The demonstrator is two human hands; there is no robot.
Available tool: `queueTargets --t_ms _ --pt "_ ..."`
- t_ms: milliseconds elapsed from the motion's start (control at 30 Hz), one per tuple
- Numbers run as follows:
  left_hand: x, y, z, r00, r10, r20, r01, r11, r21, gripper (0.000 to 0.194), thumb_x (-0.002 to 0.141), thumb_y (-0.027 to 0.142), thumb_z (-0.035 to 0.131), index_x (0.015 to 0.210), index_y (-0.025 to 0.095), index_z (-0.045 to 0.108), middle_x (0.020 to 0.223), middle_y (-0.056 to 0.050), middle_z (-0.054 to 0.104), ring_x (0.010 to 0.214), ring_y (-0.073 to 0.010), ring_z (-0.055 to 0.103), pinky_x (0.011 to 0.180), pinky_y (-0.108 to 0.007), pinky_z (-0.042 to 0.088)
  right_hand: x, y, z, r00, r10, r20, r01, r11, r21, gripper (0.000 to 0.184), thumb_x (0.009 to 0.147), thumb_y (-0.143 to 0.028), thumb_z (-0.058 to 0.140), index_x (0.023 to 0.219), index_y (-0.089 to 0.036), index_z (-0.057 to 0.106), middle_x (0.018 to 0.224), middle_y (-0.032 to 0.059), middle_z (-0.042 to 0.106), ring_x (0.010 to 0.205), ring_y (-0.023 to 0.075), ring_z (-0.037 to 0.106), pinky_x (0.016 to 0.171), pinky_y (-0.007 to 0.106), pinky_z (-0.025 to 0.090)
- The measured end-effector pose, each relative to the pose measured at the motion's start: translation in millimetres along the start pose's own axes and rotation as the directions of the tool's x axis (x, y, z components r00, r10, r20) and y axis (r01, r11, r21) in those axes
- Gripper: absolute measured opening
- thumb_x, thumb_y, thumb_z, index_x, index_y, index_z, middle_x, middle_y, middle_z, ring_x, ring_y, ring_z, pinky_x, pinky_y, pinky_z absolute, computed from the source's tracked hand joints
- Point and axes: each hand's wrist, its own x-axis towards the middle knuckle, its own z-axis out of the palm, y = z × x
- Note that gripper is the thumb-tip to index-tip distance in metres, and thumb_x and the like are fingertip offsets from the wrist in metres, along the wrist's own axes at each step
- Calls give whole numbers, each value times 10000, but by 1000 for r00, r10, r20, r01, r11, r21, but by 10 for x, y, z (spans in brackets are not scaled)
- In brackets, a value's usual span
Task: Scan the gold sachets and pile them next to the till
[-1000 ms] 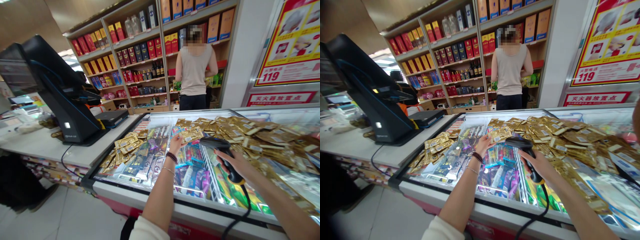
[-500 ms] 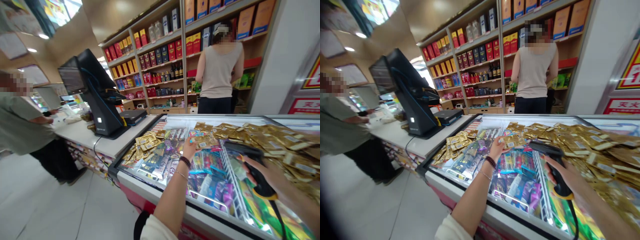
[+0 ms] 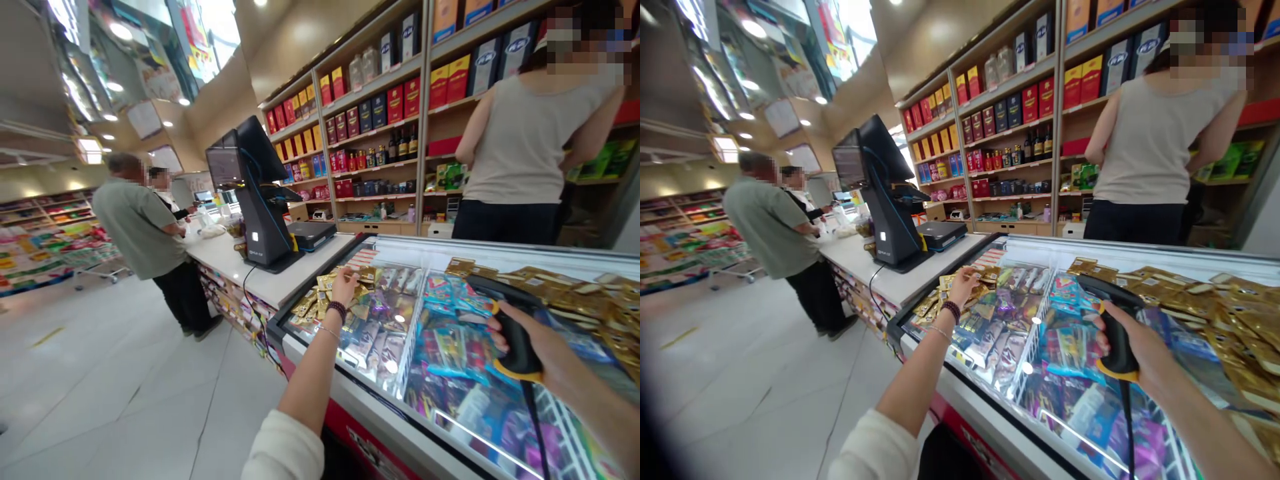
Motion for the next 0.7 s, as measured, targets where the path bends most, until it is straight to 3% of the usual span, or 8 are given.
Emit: queueTargets --t_ms 133,267,400,567,700 --pt "133 -31 -216 1000 -2 6 0 952 307 298 930 265 691 1212 183 646 783 -26 733 705 -171 727 772 -288 550 -2 45 -57 989 149 -28 -144 982 125 273 666 -385 869 701 -229 646 615 -4 530 432 92 433 332 193 396" --pt "168 -20 -245 999 40 -16 -26 856 517 140 921 264 695 1038 189 710 765 -42 757 709 -183 723 813 -297 524 -31 -29 -228 991 112 -73 -101 985 137 223 763 -356 798 723 -220 626 616 -8 534 437 94 440 350 187 399" --pt "132 62 -150 997 81 -10 -63 840 538 149 955 271 629 1029 181 721 750 -53 762 723 -194 723 807 -298 516 -58 -196 -421 994 33 -102 -16 988 156 166 829 -334 744 795 -214 635 628 -22 515 448 90 439 373 184 400" --pt "-83 275 230 971 179 159 -233 863 449 161 958 242 601 1017 186 741 749 -45 758 714 -186 715 768 -282 524 -161 -481 -750 983 -91 -162 117 981 153 140 846 -329 719 829 -212 644 636 -27 489 470 90 429 390 182 390" --pt "-443 521 864 904 238 356 -343 900 270 183 953 242 586 1021 193 749 805 -55 768 696 -186 709 751 -292 538 -350 -686 -1152 956 -167 -241 186 981 59 141 885 -356 658 843 -225 627 663 -21 472 493 98 420 410 202 371"
